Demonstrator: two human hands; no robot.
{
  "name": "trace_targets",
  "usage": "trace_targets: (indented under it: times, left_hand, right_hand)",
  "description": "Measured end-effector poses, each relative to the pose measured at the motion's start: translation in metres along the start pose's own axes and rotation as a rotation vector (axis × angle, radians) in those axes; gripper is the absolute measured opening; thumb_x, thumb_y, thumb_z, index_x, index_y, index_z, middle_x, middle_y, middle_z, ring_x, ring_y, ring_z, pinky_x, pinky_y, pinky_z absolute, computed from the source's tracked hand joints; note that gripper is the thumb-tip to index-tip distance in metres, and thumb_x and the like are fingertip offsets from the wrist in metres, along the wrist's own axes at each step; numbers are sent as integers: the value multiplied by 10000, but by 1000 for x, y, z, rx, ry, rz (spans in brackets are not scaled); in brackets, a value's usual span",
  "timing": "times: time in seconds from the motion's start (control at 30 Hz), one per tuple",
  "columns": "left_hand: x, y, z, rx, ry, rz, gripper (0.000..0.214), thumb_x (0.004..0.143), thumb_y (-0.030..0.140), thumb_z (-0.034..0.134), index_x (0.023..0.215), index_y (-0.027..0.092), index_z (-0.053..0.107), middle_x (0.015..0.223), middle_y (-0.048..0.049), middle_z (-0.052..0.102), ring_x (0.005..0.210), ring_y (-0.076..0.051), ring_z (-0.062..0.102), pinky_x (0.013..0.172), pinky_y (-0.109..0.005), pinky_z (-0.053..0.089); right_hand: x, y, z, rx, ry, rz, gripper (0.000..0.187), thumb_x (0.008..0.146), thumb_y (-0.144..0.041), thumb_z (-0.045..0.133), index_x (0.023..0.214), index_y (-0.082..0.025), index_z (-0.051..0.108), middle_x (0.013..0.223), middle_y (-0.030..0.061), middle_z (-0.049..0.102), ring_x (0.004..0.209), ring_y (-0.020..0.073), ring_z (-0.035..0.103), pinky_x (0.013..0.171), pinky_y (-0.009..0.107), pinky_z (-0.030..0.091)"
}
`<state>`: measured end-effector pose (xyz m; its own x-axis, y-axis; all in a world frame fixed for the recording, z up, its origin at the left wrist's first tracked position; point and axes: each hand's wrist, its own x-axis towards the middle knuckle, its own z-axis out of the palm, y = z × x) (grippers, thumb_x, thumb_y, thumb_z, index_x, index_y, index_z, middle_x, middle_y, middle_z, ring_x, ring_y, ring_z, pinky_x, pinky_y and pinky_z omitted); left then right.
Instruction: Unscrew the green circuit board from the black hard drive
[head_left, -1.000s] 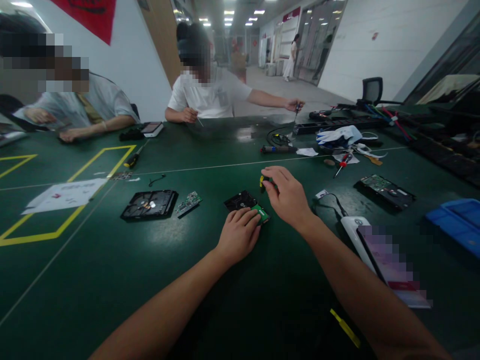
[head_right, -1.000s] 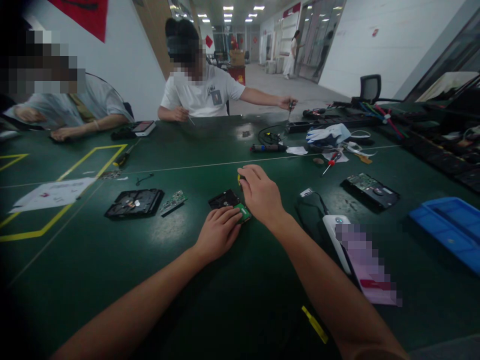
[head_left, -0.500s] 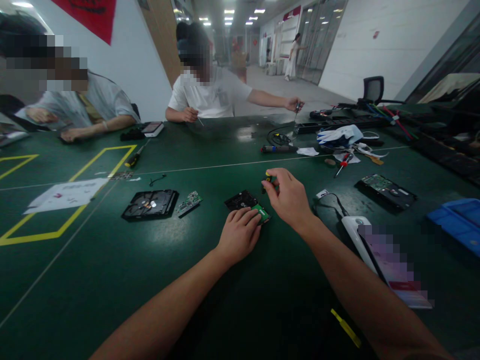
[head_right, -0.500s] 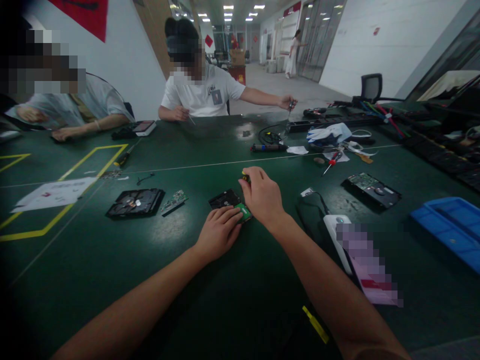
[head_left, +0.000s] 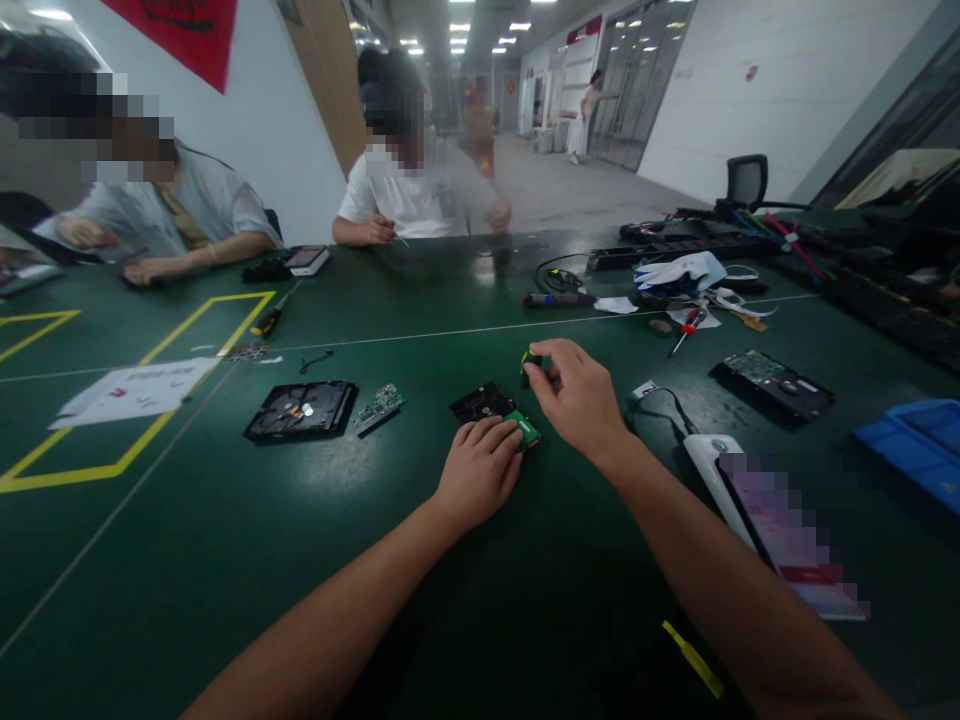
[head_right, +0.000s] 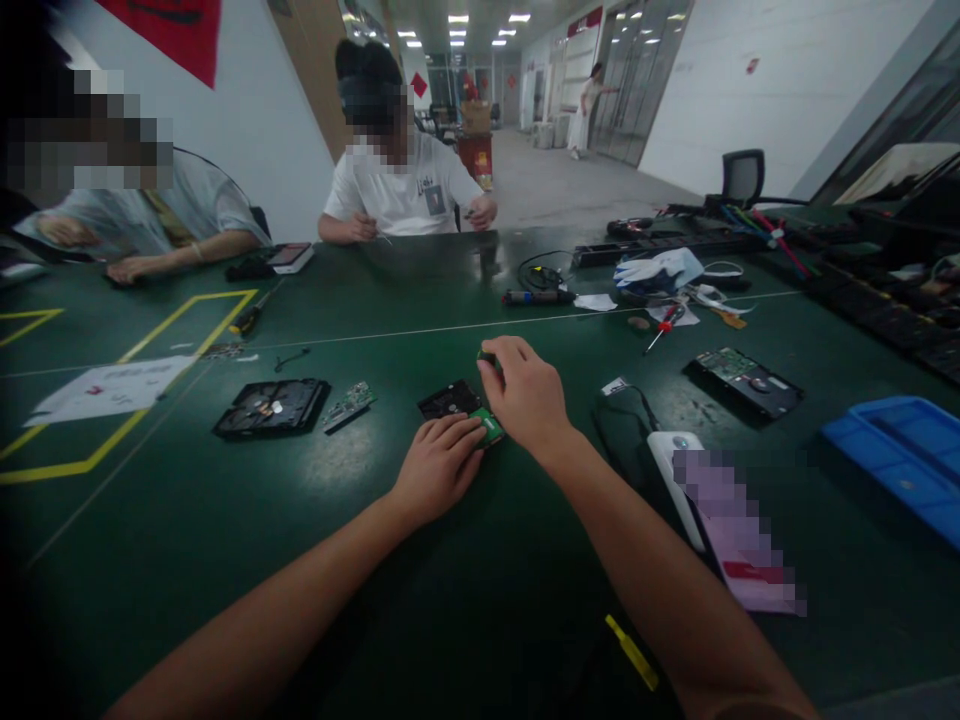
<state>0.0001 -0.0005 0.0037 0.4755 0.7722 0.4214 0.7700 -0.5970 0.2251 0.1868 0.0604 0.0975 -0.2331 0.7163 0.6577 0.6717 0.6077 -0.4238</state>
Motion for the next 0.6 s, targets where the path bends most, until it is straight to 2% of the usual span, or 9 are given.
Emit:
trace_targets:
  times: [0.17,0.27,0.37,0.6]
  left_hand:
    - [0,0,0,5,1,1,361,1034,323,510,1365,245,632,1409,-72,663,1327,-300,558,1100,-522,440]
    - [0,0,-1,2,4,1,363,1029,323,519,1364,248,635,1400,-80,667,1329,-302,558,1096,-526,445]
    - [0,0,-1,-1,7,0,367,1028,319,517,1370,250,632,1402,-78,666,1329,-305,556,1096,-531,444]
    - [0,0,-2,-8,3,1,364,1033,324,511,1368,254,634,1399,-78,667,1330,-305,554,1094,-530,444]
  right_hand:
    - [1,1,-1,-106,49,52,163,1001,-369,604,1077,-230,641,1097,112,691,992,273,669,838,415,536]
    - [1,0,0,-51,29,12,155,1024,-316,543,1117,-218,620,1143,121,692,1021,265,669,877,413,531]
    - [0,-2,1,-18,12,-1,138,1022,-293,526,1116,-223,600,1123,111,690,927,243,671,839,401,528]
    - [1,-2,-1,-100,55,75,188,993,-420,610,1005,-233,599,996,83,653,785,217,615,721,369,490]
